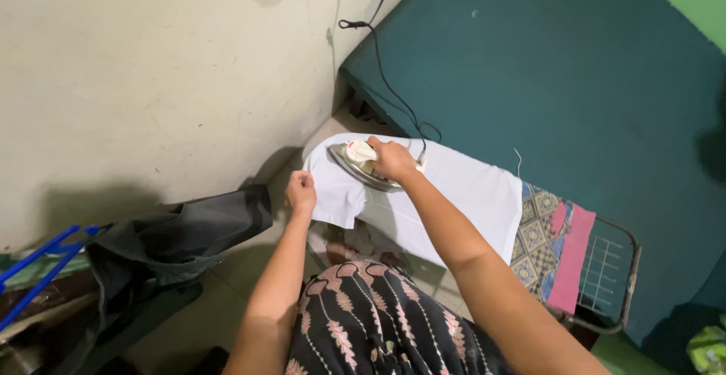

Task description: The person irons a white shirt on a metal-framed ironing board. They use a white electric iron to smooth the fabric, repeatedly adjusting the shirt's position and smoothing it with their hands between passes.

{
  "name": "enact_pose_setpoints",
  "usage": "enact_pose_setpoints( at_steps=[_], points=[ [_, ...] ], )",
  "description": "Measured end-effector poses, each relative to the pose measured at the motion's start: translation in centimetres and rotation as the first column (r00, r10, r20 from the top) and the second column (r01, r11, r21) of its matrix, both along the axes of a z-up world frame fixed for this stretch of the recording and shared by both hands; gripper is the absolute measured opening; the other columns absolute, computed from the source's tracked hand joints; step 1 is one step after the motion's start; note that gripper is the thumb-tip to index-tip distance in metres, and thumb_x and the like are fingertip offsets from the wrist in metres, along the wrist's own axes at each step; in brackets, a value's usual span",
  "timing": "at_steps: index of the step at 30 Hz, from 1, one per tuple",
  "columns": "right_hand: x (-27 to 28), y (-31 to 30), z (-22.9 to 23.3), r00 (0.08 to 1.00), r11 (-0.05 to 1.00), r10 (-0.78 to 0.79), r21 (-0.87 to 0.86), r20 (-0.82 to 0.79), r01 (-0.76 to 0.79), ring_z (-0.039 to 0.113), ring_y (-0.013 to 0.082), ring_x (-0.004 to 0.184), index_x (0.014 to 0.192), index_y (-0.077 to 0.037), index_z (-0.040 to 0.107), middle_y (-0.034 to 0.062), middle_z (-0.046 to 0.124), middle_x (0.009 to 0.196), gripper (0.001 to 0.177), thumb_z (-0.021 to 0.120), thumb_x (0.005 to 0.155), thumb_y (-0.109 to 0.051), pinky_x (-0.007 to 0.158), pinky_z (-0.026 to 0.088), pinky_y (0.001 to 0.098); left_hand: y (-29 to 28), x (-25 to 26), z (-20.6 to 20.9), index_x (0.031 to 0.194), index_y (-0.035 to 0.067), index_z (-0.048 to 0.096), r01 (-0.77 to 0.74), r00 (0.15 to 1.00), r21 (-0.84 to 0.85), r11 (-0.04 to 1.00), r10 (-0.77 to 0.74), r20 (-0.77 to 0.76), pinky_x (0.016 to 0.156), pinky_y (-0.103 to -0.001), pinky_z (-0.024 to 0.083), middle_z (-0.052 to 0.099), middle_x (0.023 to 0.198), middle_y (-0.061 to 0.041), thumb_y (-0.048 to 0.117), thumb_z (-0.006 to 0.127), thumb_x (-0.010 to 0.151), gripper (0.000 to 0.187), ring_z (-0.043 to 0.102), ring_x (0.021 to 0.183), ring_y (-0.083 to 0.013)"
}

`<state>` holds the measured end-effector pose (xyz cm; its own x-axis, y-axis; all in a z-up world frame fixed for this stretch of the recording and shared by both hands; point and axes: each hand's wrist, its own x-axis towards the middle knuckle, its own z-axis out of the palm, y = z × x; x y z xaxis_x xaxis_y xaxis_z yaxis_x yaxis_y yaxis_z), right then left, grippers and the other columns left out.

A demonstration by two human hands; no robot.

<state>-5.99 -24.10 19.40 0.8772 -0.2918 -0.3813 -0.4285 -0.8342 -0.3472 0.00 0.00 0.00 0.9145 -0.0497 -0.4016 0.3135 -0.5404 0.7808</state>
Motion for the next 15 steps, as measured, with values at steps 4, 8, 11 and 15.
enact_pose_setpoints(
  at_steps=[4, 8, 11, 15],
  points=[
    [-2.1, 0.2, -0.9, 0.98, 0.98, -0.198, -0.002, 0.031, 0.198, 0.069, 0.0433, 0.093, 0.114, -0.015, 0.062, 0.0218, 0.073, 0.095, 0.034, 0.07, 0.081, -0.019, 0.083, 0.054, 0.0541, -0.7, -1.4, 2.2, 0.113, 0.022, 0.068, -0.027, 0.954, 0.132, 0.991, -0.014, 0.298, 0.101, -0.052, 0.046, 0.063, 0.125, -0.005, 0.017, 0.072, 0.086, 0.028, 0.058, 0.122, -0.0318],
    [-6.8, -0.6, -1.2, 0.911, 0.912, -0.407, -0.031, 0.068, 0.409, 0.07, 0.0432, 0.092, 0.112, -0.014, 0.065, 0.0225, 0.073, 0.095, 0.03, 0.068, 0.083, -0.018, 0.083, 0.054, 0.0538, -2.5, -4.1, 6.2, 0.11, 0.019, 0.069, 0.053, 0.88, 0.124, 0.991, -0.105, 0.463, 0.102, -0.055, 0.038, 0.058, 0.132, -0.008, 0.01, 0.072, 0.079, 0.032, 0.051, 0.126, -0.0363],
    [-10.7, -2.0, -0.6, 0.836, 0.835, -0.547, -0.046, 0.048, 0.549, 0.07, 0.043, 0.092, 0.112, -0.015, 0.066, 0.0227, 0.073, 0.095, 0.029, 0.067, 0.084, -0.018, 0.082, 0.055, 0.0539, -4.6, -6.2, 8.7, 0.107, 0.019, 0.07, 0.225, 0.804, 0.161, 0.961, -0.277, 0.526, 0.108, -0.055, 0.034, 0.056, 0.136, -0.008, 0.008, 0.071, 0.079, 0.031, 0.048, 0.132, -0.0353],
    [-16.3, -4.0, 0.0, 0.746, 0.739, -0.664, -0.103, 0.05, 0.666, 0.07, 0.0437, 0.092, 0.116, -0.016, 0.067, 0.0239, 0.073, 0.096, 0.03, 0.064, 0.087, -0.018, 0.083, 0.055, 0.0541, -7.8, -9.2, 10.4, 0.108, 0.019, 0.069, 0.493, 0.697, 0.159, 0.855, -0.498, 0.516, 0.115, -0.055, 0.031, 0.053, 0.142, -0.008, 0.007, 0.068, 0.083, 0.028, 0.046, 0.135, -0.0346]
  ],
)
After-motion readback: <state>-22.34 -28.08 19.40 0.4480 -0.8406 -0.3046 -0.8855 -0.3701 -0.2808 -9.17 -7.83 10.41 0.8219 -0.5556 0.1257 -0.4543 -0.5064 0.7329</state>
